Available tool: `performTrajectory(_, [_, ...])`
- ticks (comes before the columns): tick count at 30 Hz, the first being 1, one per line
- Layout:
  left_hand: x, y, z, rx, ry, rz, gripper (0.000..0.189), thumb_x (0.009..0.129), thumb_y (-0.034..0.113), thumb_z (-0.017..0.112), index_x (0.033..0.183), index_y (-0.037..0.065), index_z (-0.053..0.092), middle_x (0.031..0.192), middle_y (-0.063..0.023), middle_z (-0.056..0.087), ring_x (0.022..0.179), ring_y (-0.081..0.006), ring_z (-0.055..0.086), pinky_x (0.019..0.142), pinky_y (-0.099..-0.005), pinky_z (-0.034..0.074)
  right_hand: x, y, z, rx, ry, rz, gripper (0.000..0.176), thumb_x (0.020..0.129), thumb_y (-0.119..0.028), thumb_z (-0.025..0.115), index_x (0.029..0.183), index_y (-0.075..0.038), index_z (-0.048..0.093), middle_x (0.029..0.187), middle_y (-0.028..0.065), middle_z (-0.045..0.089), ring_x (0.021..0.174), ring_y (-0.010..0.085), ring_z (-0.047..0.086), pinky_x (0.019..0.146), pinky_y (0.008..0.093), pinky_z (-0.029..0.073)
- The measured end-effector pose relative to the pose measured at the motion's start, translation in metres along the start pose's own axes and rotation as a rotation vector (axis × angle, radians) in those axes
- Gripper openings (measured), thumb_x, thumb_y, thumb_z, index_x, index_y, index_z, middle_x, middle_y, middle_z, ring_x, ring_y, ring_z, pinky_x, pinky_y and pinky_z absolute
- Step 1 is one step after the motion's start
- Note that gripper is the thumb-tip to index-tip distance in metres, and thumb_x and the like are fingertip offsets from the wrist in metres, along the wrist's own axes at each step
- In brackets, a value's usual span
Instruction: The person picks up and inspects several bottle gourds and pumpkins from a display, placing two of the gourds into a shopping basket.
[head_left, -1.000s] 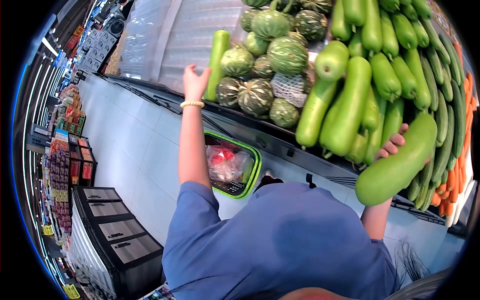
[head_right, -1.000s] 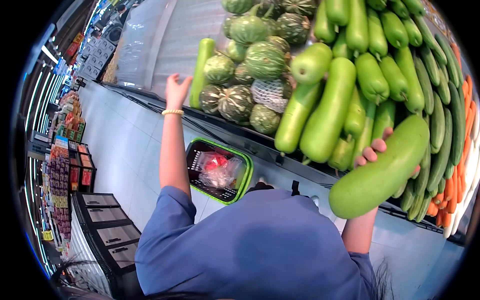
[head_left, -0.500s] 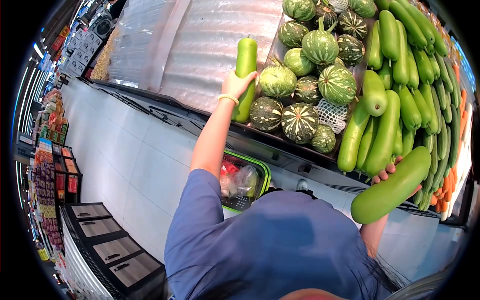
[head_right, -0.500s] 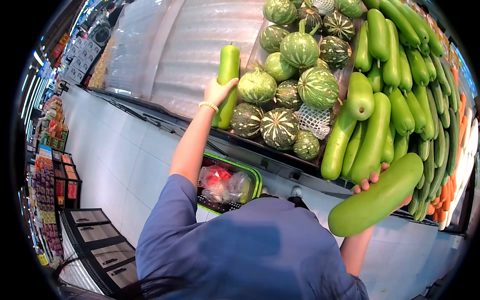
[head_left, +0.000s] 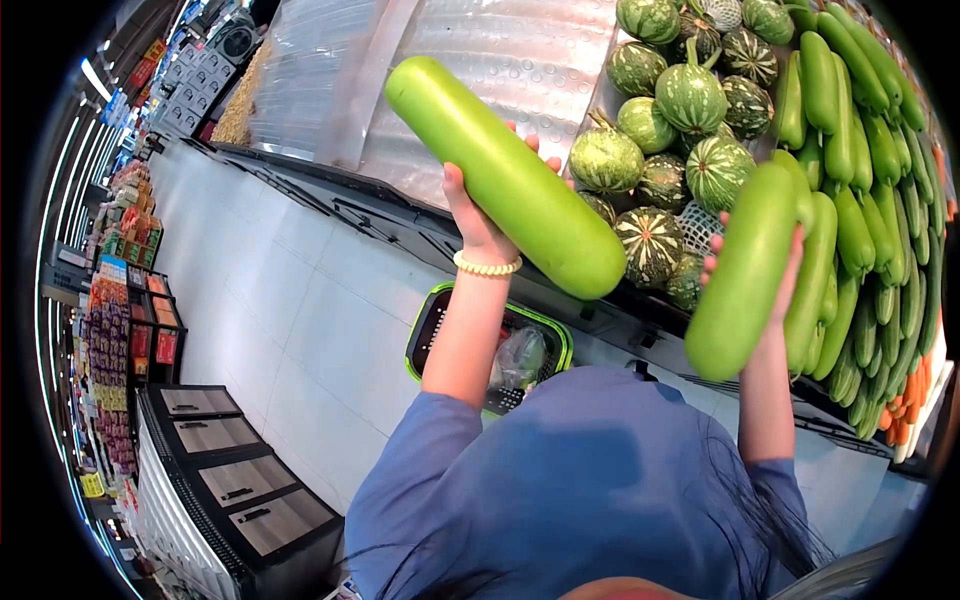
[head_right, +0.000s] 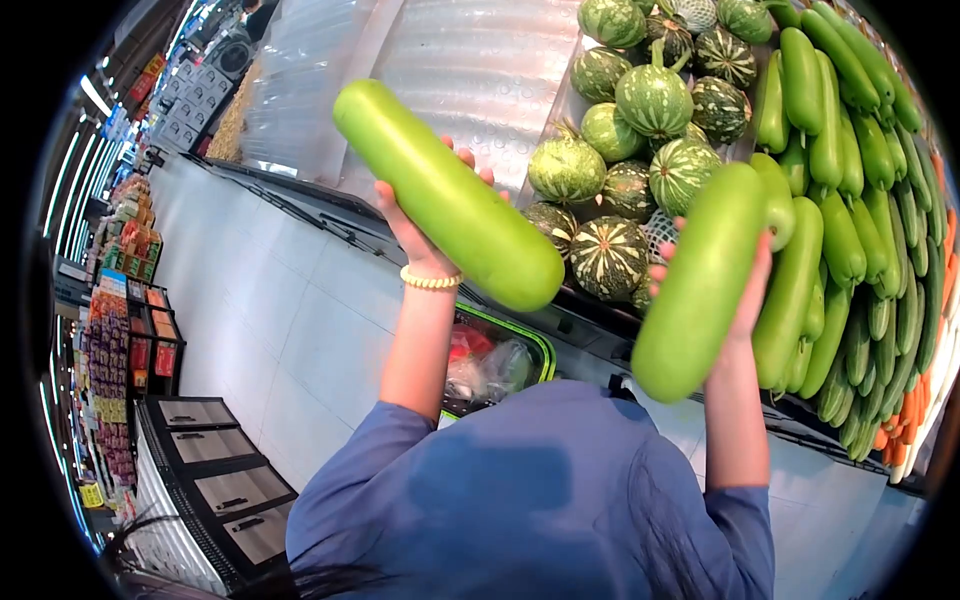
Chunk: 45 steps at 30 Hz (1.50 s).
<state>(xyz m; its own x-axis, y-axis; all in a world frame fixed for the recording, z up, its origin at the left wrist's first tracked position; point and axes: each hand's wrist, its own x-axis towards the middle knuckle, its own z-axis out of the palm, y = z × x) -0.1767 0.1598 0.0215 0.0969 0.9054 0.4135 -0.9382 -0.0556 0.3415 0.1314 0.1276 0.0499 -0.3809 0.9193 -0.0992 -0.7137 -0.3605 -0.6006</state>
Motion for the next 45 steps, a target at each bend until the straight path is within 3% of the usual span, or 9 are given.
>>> performTrajectory(4, [-0.020, -0.029, 0.001, -0.121, -0.073, -0.118, 0.077, 0.079, 0.061, 0.055, 0.131, 0.006, 0.038, 0.118, -0.0155, 0.053, 0.102, -0.0374, 0.057, 0.085, -0.0609, 0.046, 0.022, 0.015, 0.021, -0.021, 0.030, 0.080, 0.080, 0.084, -0.072, 0.030, 0.114, -0.002, 0.053, 0.093, 0.0203, 0.063, 0.075, 0.0321, 0.065, 0.064, 0.0419, 0.056])
performTrajectory(6, [-0.029, -0.036, -0.004, -0.068, -0.017, -0.124, 0.076, 0.079, 0.059, 0.055, 0.131, 0.005, 0.038, 0.116, -0.0156, 0.053, 0.102, -0.0373, 0.057, 0.084, -0.0590, 0.047, 0.021, 0.020, 0.022, 0.037, -0.045, 0.121, 0.080, 0.083, -0.073, 0.030, 0.114, -0.003, 0.053, 0.095, 0.0213, 0.063, 0.077, 0.0329, 0.065, 0.063, 0.0420, 0.056])
performTrajectory(7, [-0.032, -0.037, -0.005, -0.045, -0.001, -0.124, 0.076, 0.079, 0.059, 0.056, 0.131, 0.005, 0.038, 0.116, -0.0156, 0.053, 0.102, -0.0373, 0.057, 0.083, -0.0587, 0.047, 0.020, 0.023, 0.020, 0.005, -0.063, 0.118, 0.085, 0.084, -0.073, 0.030, 0.126, -0.001, 0.045, 0.097, 0.0192, 0.063, 0.077, 0.0314, 0.066, 0.066, 0.0424, 0.057])
performTrajectory(15, [-0.035, -0.033, -0.008, -0.057, -0.029, -0.168, 0.076, 0.080, 0.056, 0.054, 0.133, 0.005, 0.036, 0.118, -0.0165, 0.053, 0.102, -0.0377, 0.056, 0.083, -0.0580, 0.047, 0.014, 0.034, 0.021, 0.010, -0.095, 0.123, 0.081, 0.085, -0.073, 0.028, 0.116, -0.001, 0.052, 0.095, 0.0209, 0.063, 0.079, 0.0326, 0.066, 0.066, 0.0399, 0.056])
performTrajectory(19, [-0.034, -0.035, -0.003, -0.060, -0.056, -0.206, 0.079, 0.080, 0.056, 0.056, 0.135, 0.004, 0.033, 0.120, -0.0176, 0.051, 0.103, -0.0375, 0.055, 0.086, -0.0586, 0.046, 0.004, 0.041, 0.017, 0.159, -0.240, 0.129, 0.092, 0.078, -0.076, 0.041, 0.140, -0.009, 0.031, 0.116, 0.0213, 0.054, 0.103, 0.0336, 0.058, 0.087, 0.0530, 0.048])
performTrajectory(22, [-0.034, -0.039, -0.001, -0.061, -0.086, -0.184, 0.078, 0.080, 0.054, 0.058, 0.134, 0.003, 0.033, 0.119, -0.0183, 0.051, 0.103, -0.0381, 0.055, 0.085, -0.0577, 0.048, 0.000, 0.041, 0.017, 0.098, -0.244, 0.082, 0.078, 0.081, -0.055, 0.060, 0.135, -0.004, 0.035, 0.115, 0.0195, 0.054, 0.103, 0.0331, 0.058, 0.088, 0.0461, 0.050])
performTrajectory(28, [-0.036, -0.038, 0.001, -0.096, -0.086, -0.180, 0.079, 0.079, 0.055, 0.059, 0.134, 0.004, 0.034, 0.119, -0.0170, 0.052, 0.103, -0.0375, 0.056, 0.085, -0.0584, 0.048, -0.005, 0.036, 0.019, -0.186, -0.064, -0.031, 0.076, 0.077, -0.050, 0.061, 0.129, 0.002, 0.041, 0.121, 0.0211, 0.053, 0.100, 0.0296, 0.061, 0.078, 0.0392, 0.056])
performTrajectory(38, [-0.039, -0.039, 0.003, -0.052, -0.060, -0.146, 0.079, 0.079, 0.059, 0.058, 0.133, 0.005, 0.035, 0.118, -0.0154, 0.052, 0.102, -0.0360, 0.057, 0.084, -0.0583, 0.048, -0.010, 0.033, 0.009, -0.281, -0.135, -0.011, 0.077, 0.075, -0.049, 0.064, 0.128, 0.001, 0.042, 0.119, 0.0194, 0.055, 0.103, 0.0272, 0.059, 0.084, 0.0390, 0.053])
performTrajectory(45, [-0.034, -0.046, 0.011, -0.142, -0.178, -0.183, 0.082, 0.082, 0.059, 0.055, 0.138, 0.004, 0.029, 0.128, -0.0161, 0.045, 0.112, -0.0373, 0.050, 0.091, -0.0610, 0.041, -0.027, 0.023, 0.008, -0.032, -0.141, -0.031, 0.078, 0.075, -0.050, 0.064, 0.132, -0.002, 0.039, 0.124, 0.0216, 0.050, 0.106, 0.0341, 0.057, 0.086, 0.0444, 0.052])
